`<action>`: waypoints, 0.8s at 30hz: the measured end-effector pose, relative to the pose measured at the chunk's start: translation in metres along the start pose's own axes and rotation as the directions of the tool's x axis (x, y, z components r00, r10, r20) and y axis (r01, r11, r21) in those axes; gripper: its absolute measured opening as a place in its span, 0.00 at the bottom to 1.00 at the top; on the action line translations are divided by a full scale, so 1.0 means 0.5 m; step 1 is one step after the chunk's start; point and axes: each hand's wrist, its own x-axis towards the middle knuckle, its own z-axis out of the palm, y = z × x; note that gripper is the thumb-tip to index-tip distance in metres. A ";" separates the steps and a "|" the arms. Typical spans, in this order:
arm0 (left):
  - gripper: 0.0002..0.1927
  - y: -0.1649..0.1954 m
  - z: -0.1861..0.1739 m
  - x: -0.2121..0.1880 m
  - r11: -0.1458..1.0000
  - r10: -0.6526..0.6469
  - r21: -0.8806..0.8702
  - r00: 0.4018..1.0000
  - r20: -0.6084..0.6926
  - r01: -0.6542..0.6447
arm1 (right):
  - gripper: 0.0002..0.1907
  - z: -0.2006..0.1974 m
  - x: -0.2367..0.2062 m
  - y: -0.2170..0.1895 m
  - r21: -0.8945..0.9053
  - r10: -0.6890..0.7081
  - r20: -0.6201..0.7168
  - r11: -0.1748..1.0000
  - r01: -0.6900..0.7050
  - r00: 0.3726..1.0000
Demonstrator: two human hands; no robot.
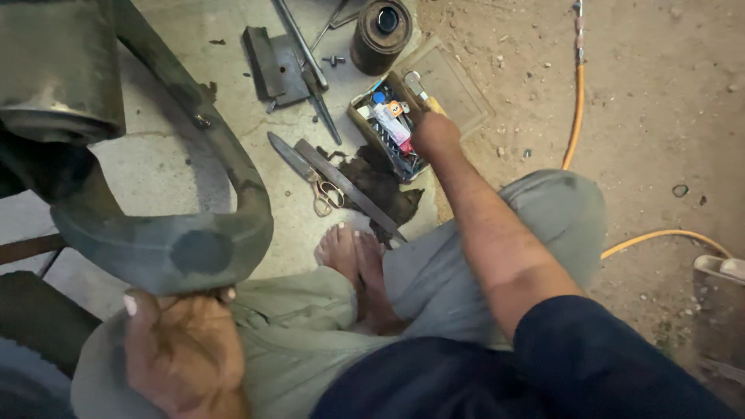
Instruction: The person uses a file on a metal vehicle component, searches through a small toolbox for parts, and سپس inserts a small wire or pin into a hole on the component.
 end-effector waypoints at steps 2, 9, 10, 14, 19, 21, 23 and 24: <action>0.24 0.002 0.010 0.000 1.000 0.000 0.019 1.000 0.002 0.000 | 0.16 0.013 -0.005 -0.015 0.037 -0.157 0.095 0.987 0.154 0.983; 0.24 0.012 0.026 -0.002 0.999 0.004 0.051 1.000 -0.014 -0.003 | 0.32 0.051 -0.036 -0.034 0.154 -0.472 0.332 0.881 0.447 0.817; 0.24 0.009 0.025 -0.002 0.999 0.003 0.044 1.000 -0.002 -0.002 | 0.30 0.049 -0.039 -0.033 0.153 -0.454 0.315 0.891 0.427 0.833; 0.18 0.005 0.020 -0.002 0.999 -0.001 -0.035 1.000 0.017 0.002 | 0.28 0.034 -0.054 -0.040 0.023 -0.338 0.302 0.937 0.347 0.892; 0.22 0.011 0.038 -0.010 0.999 0.000 0.054 0.999 -0.040 0.002 | 0.20 0.036 -0.061 -0.031 0.004 -0.238 0.328 0.968 0.251 0.914; 0.21 0.008 0.042 -0.015 0.998 -0.018 0.050 0.998 -0.067 0.022 | 0.15 0.041 -0.058 -0.014 0.077 -0.318 0.218 0.948 0.308 0.923; 0.17 0.001 0.034 -0.008 1.000 -0.022 0.022 0.999 -0.025 0.023 | 0.13 0.036 -0.052 -0.007 0.040 -0.340 0.146 0.940 0.338 0.929; 0.14 -0.004 0.027 -0.004 1.000 -0.022 0.008 1.000 -0.006 0.022 | 0.13 0.028 -0.047 -0.006 -0.030 -0.331 0.133 0.941 0.338 0.934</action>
